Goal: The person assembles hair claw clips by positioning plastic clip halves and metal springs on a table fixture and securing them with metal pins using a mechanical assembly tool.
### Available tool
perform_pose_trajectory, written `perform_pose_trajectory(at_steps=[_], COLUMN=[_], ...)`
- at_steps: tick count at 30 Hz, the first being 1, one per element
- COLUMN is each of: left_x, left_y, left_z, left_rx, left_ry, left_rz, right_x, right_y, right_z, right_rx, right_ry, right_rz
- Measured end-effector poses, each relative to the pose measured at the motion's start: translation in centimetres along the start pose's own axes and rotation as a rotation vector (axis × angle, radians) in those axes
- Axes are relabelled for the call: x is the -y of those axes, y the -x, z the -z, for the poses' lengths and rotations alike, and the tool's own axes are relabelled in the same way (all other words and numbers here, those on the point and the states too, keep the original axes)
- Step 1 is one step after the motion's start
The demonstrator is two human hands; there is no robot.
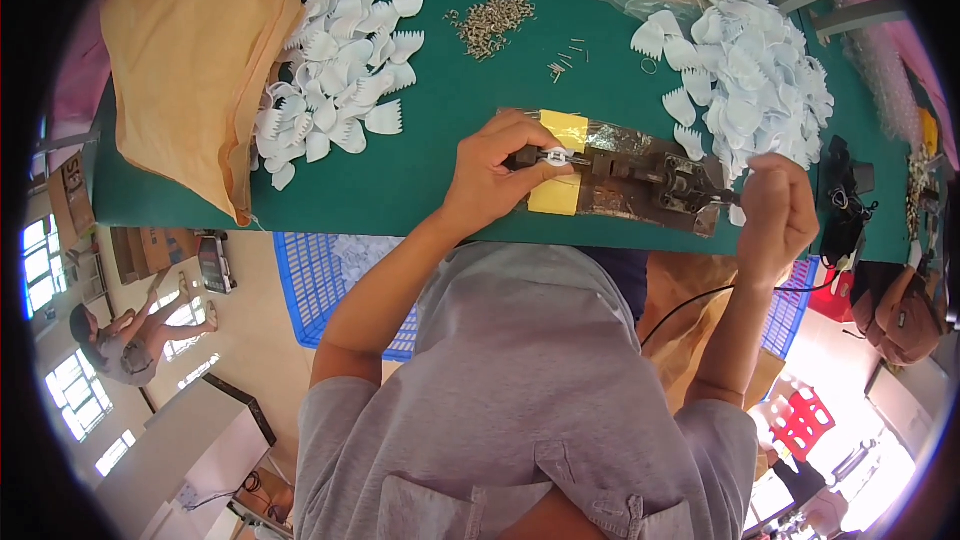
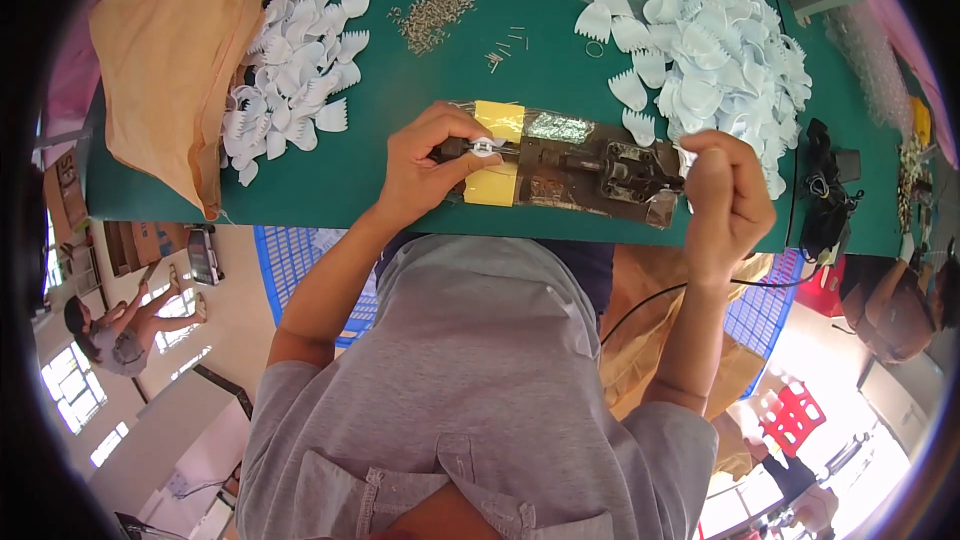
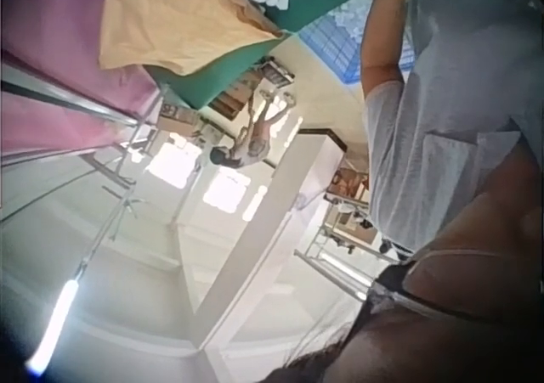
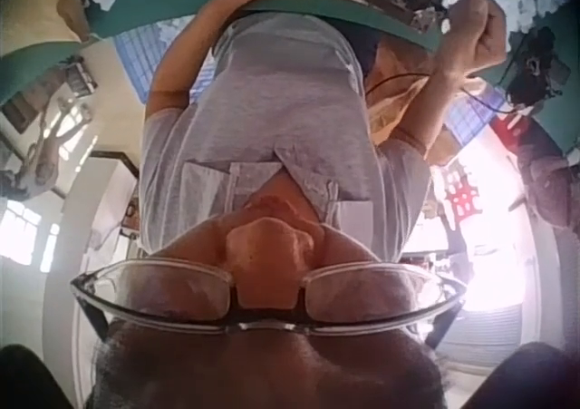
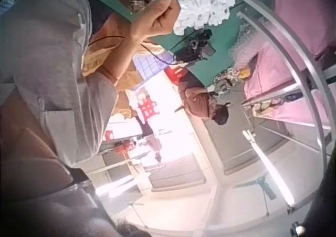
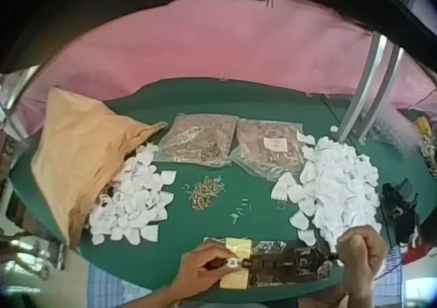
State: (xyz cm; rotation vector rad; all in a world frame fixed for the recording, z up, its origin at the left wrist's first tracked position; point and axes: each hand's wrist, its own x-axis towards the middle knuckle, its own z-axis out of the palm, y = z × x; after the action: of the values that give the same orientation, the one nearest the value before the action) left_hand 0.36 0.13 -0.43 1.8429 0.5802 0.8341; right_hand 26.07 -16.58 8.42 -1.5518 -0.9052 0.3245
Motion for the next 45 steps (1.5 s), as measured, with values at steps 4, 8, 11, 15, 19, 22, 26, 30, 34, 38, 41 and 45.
perform_pose_trajectory(at_steps=[4,8,11,15,19,22,26,30,34,38,41,45], left_x=[-0.1,-1.4,-5.2,-6.6,-7.3,-4.3,0.5,2.1,-1.4,-7.0,-6.9,-6.2], left_y=[0.5,-0.2,1.4,9.8,12.2,8.5,4.9,3.8,2.1,1.7,2.4,-0.1], left_z=[0.0,0.6,3.6,11.5,15.9,15.6,16.1,17.5,15.4,9.5,5.0,2.3], left_rx=[-0.006,-0.003,-0.102,-0.077,-0.184,-0.269,-0.028,0.056,-0.025,0.117,0.224,0.365], left_ry=[0.02,0.258,0.294,0.069,-0.483,-0.491,-1.053,-1.146,-0.882,-0.532,-0.41,-0.754], left_rz=[-0.012,-0.12,-0.172,0.109,0.335,0.134,-0.178,-0.333,-0.237,-0.158,-0.26,-0.46], right_x=[-2.2,-5.8,-6.4,-6.0,-6.1,-6.9,-7.6,-6.8,-6.3,-4.2,-2.7,-3.7], right_y=[-1.1,-1.2,-2.0,-2.0,-2.4,-2.2,-1.2,-0.3,-0.1,-1.4,-2.9,-5.9], right_z=[3.1,7.5,7.4,7.8,7.8,9.4,8.7,6.2,5.8,1.7,-5.6,-11.2], right_rx=[-0.145,-0.038,-0.062,0.013,0.0,-0.046,-0.252,-0.332,-0.346,-0.237,0.04,0.358], right_ry=[-0.606,-0.912,-0.947,-0.952,-0.943,-0.907,-0.627,-0.5,0.161,0.765,0.604,0.505], right_rz=[-0.067,-0.156,-0.213,-0.162,-0.186,-0.219,-0.345,-0.382,-0.237,0.374,0.374,0.198])
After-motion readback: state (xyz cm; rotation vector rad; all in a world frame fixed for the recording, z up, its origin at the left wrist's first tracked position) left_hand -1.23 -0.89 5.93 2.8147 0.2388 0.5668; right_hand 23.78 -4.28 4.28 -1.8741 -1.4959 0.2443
